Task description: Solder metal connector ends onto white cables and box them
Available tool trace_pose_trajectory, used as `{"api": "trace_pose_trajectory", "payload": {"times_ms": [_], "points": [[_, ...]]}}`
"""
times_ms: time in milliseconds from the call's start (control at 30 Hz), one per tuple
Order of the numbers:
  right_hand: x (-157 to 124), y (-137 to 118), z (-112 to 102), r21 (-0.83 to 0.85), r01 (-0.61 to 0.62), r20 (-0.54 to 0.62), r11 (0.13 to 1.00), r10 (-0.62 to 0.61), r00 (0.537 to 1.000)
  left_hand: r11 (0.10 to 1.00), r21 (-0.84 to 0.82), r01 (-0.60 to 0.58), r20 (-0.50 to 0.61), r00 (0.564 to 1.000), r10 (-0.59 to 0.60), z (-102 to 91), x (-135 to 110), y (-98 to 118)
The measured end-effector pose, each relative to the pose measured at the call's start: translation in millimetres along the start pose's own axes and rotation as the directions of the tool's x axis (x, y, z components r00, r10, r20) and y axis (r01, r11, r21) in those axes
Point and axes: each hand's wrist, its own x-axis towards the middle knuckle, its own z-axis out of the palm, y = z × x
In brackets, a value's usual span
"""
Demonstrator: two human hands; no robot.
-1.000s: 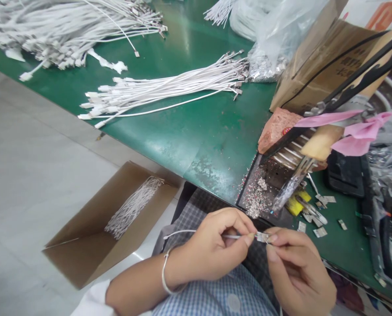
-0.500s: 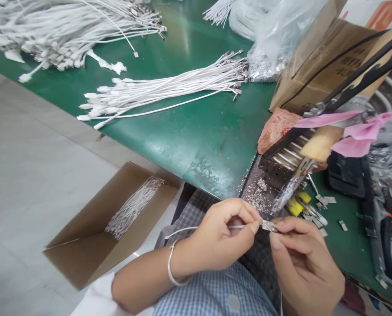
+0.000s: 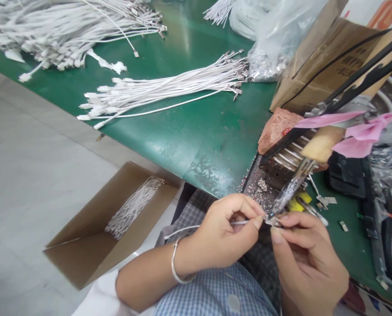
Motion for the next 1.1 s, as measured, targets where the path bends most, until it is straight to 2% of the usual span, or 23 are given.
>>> {"api": "trace_pose_trajectory", "payload": {"times_ms": [367, 633, 800, 1000, 1100], "points": [[1.7, -4.2, 3.3, 0.0, -0.006, -0.032, 1.0, 0.006, 0.999, 0.998, 0.031, -0.057, 0.002, 0.998, 0.057, -0.3, 0.2, 1.6], [1.3, -3.6, 1.4, 0.007, 0.016, -0.009, 1.0, -0.016, 1.0, 0.995, 0.039, -0.087, 0.001, 0.996, 0.087, -0.3, 1.0, 1.9], [1.3, -4.7, 1.2, -0.004, -0.006, -0.024, 1.0, 0.006, 1.0, 0.995, 0.036, -0.088, 0.004, 0.996, 0.088, -0.9, -0.7, 2.3], [0.5, -2.8, 0.2, -0.006, 0.02, 0.032, 1.0, -0.02, 0.999, 0.996, 0.073, -0.057, -0.002, 0.998, 0.057, -2.7, -3.6, 2.3], [0.8, -2.2, 1.0, -0.016, 0.011, 0.01, 1.0, -0.011, 1.0, 0.996, 0.081, -0.047, -0.004, 0.999, 0.048, -2.2, -3.0, 3.1]]}}
